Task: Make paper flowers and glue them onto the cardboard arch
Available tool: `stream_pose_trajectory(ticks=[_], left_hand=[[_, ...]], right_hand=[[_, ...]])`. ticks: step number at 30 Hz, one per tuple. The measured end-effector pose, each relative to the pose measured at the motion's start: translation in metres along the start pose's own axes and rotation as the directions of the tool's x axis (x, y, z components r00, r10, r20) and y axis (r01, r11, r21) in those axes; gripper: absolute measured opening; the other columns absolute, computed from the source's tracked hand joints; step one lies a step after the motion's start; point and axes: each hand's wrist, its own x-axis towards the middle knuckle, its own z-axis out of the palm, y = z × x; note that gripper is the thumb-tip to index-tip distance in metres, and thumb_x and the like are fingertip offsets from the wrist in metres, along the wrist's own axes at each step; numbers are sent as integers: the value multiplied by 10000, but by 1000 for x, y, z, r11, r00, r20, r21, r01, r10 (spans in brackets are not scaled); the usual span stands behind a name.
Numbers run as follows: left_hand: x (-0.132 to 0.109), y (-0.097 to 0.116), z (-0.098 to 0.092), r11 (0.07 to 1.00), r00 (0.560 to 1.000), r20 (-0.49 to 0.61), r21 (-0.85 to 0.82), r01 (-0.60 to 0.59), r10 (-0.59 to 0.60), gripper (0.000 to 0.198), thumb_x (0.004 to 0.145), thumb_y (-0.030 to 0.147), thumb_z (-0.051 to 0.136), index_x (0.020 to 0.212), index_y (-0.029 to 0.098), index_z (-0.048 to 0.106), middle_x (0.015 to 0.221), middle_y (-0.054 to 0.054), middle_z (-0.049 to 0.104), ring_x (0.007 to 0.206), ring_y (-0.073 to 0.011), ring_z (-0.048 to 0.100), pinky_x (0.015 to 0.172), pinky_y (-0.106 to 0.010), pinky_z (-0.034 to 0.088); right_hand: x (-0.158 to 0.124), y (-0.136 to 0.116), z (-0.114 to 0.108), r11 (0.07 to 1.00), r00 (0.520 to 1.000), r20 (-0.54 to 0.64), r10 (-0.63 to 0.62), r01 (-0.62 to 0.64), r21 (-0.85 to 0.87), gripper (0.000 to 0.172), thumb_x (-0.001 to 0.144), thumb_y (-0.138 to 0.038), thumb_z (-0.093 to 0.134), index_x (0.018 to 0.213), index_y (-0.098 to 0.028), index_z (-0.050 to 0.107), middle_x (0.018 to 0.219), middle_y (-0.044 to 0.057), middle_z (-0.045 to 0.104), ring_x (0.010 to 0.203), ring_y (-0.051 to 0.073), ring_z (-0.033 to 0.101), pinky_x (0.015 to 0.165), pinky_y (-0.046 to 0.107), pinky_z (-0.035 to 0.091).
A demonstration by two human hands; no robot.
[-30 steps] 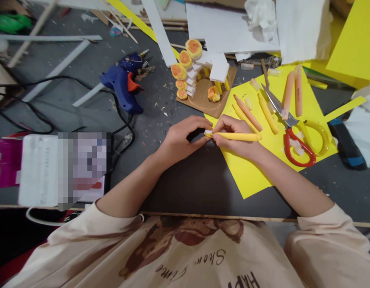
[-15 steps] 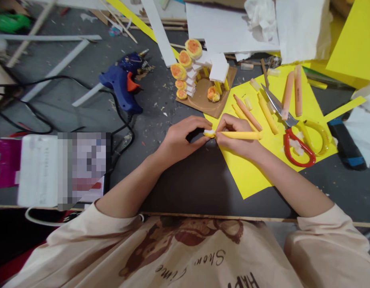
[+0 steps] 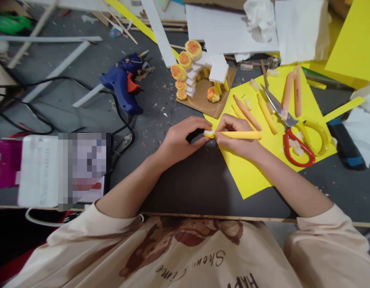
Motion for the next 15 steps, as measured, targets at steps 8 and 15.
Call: stream_pose_trajectory(ticks=[8, 15], left_hand=[[0, 0, -1, 999, 1000, -4, 34, 0, 0, 134, 863, 134, 592, 988, 178, 613, 1027, -52, 689, 987, -156, 641, 881, -284, 504], [0, 1, -2, 996, 1000, -26, 91, 14, -11, 158, 861, 157, 608, 1017, 162, 639, 944, -50, 671, 872, -149, 619, 799, -263, 501]], right_hand=[[0, 2, 1, 998, 999, -35, -31, 29, -54, 244, 730, -337, 692, 603, -218, 522, 576, -34, 532, 588, 130, 506, 580, 277, 442], [1, 4, -2, 997, 995, -64, -70, 69, -29, 208, 752, -333, 683, 628, -233, 549, 615, -27, 574, 623, 150, 565, 633, 301, 487]])
